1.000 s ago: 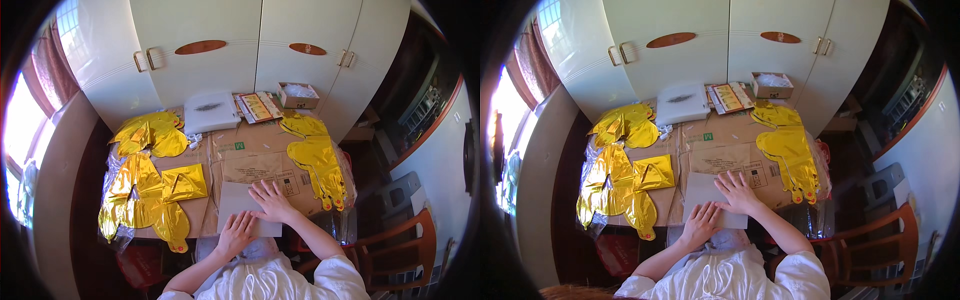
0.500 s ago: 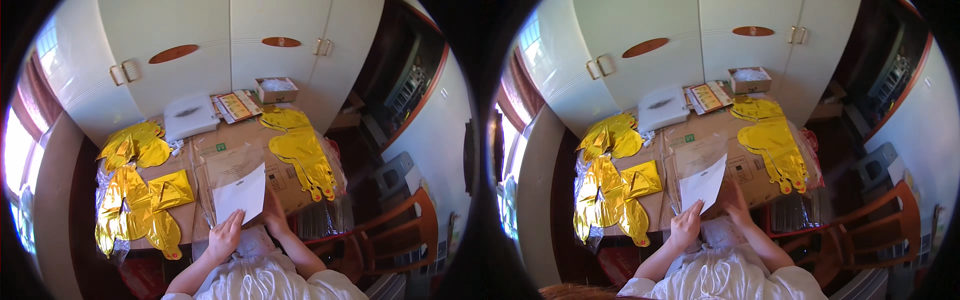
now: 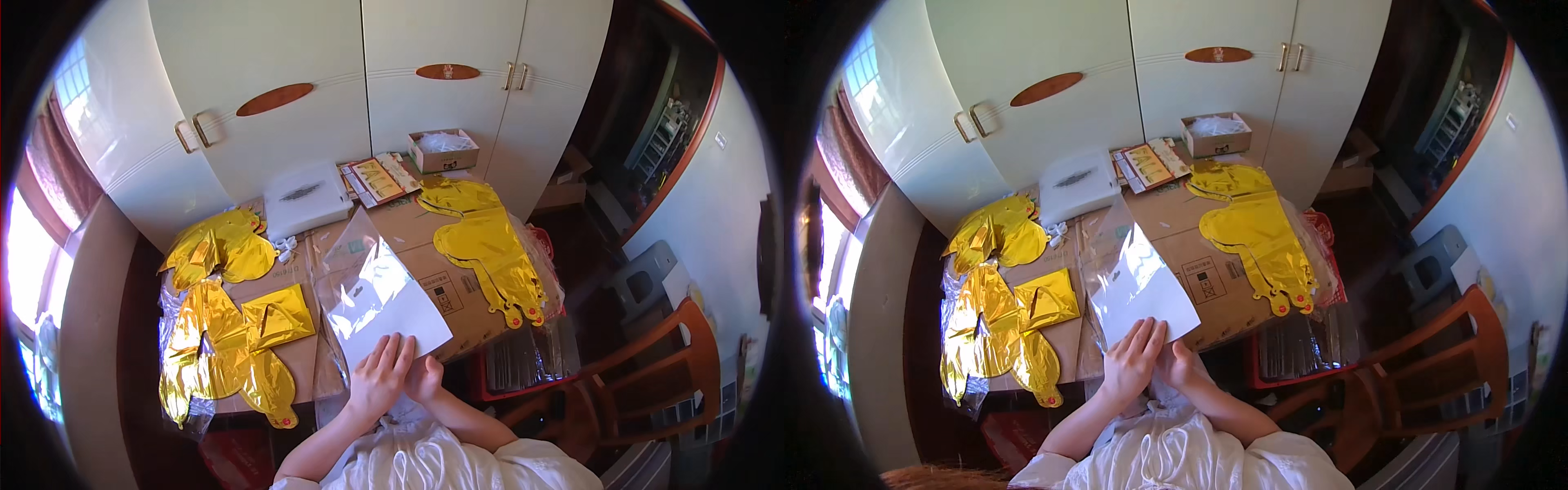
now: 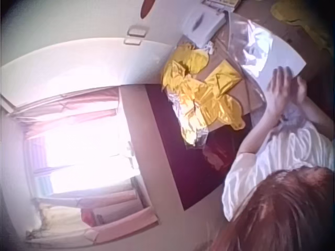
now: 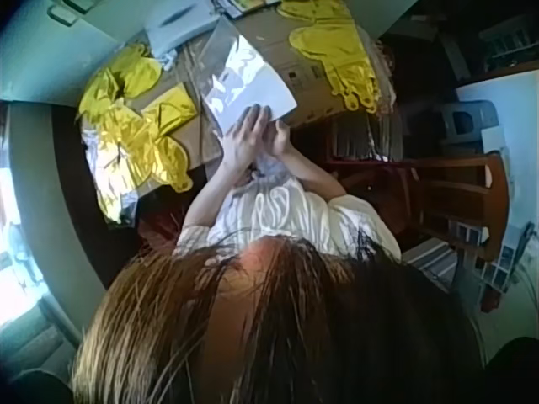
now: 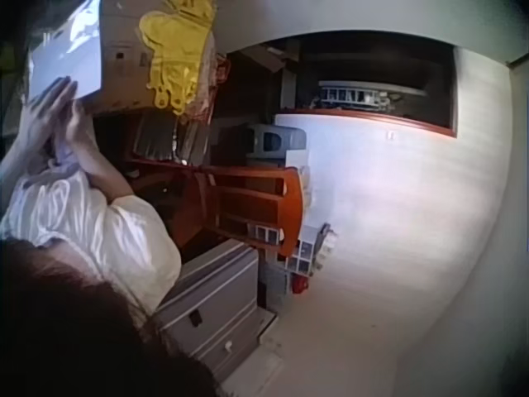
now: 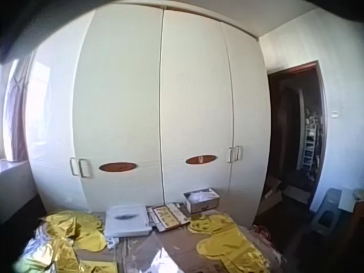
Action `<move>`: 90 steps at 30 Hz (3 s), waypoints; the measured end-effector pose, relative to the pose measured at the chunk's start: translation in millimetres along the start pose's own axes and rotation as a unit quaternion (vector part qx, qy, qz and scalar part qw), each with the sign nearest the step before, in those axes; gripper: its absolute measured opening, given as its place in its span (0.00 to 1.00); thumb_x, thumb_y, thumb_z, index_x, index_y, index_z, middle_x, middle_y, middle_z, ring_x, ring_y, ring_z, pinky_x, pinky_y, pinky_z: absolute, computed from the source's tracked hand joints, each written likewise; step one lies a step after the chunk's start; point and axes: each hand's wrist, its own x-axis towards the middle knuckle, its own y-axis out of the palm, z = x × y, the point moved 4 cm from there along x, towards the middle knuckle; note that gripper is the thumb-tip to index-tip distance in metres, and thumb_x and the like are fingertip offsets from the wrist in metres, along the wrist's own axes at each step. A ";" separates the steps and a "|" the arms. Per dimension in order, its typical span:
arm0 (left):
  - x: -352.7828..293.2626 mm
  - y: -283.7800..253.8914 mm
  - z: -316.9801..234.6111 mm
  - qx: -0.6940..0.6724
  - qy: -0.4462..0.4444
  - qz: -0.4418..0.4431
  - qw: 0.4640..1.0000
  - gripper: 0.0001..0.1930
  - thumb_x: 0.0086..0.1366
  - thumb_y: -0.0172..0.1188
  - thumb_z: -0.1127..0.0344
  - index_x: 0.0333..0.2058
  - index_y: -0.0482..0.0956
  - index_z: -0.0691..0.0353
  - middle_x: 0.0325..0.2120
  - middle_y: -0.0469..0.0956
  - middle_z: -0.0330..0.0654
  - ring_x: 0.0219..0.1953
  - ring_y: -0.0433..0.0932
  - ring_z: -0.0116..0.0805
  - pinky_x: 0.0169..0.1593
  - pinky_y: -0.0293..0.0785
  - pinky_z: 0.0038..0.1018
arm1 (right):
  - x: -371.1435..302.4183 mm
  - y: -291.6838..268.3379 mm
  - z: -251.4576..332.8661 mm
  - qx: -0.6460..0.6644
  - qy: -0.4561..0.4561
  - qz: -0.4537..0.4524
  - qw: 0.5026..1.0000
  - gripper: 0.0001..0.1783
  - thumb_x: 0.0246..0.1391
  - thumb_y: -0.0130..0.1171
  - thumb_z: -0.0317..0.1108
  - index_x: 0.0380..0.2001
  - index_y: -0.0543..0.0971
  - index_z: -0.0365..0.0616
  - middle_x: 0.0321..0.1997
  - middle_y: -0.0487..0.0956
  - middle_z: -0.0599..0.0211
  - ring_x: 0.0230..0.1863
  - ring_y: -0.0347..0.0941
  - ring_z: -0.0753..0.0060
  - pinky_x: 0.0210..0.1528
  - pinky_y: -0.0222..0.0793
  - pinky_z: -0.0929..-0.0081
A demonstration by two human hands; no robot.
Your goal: Packaging gold foil letter balloons by placing them on cardboard backings and inserting them into plastic sleeves.
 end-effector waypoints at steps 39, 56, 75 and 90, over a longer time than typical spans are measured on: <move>13.7 -14.0 -6.9 0.033 -0.013 -0.003 0.999 0.24 0.51 0.59 0.69 0.51 0.78 0.58 0.36 0.72 0.35 0.36 0.75 0.32 0.33 0.75 0.26 | 32.8 -4.4 21.1 -0.434 -0.125 -0.154 0.879 0.13 0.56 0.59 0.32 0.41 0.76 0.34 0.38 0.81 0.61 0.41 0.76 0.75 0.41 0.73 0.72; 16.0 7.4 16.7 0.068 -0.008 0.000 0.998 0.27 0.52 0.56 0.66 0.55 0.75 0.57 0.32 0.70 0.36 0.33 0.74 0.29 0.33 0.74 0.25 | 34.8 7.9 16.1 -0.435 -0.112 -0.171 0.877 0.14 0.64 0.51 0.34 0.44 0.73 0.33 0.40 0.78 0.64 0.41 0.73 0.79 0.43 0.70 0.79; 17.2 29.9 37.1 0.065 -0.055 0.013 0.996 0.27 0.50 0.59 0.66 0.54 0.76 0.57 0.35 0.72 0.38 0.35 0.75 0.35 0.31 0.75 0.30 | 28.8 2.8 10.9 -0.455 -0.169 -0.169 0.858 0.04 0.61 0.54 0.25 0.31 0.75 0.37 0.26 0.76 0.71 0.28 0.70 0.86 0.32 0.67 0.85; 21.0 39.8 34.7 0.108 0.010 0.089 0.990 0.17 0.49 0.59 0.65 0.38 0.77 0.66 0.22 0.76 0.38 0.25 0.80 0.30 0.27 0.76 0.25 | 39.5 1.7 27.4 -0.614 0.027 -0.138 0.777 0.16 0.61 0.46 0.36 0.32 0.77 0.33 0.18 0.78 0.58 0.20 0.78 0.67 0.25 0.73 0.71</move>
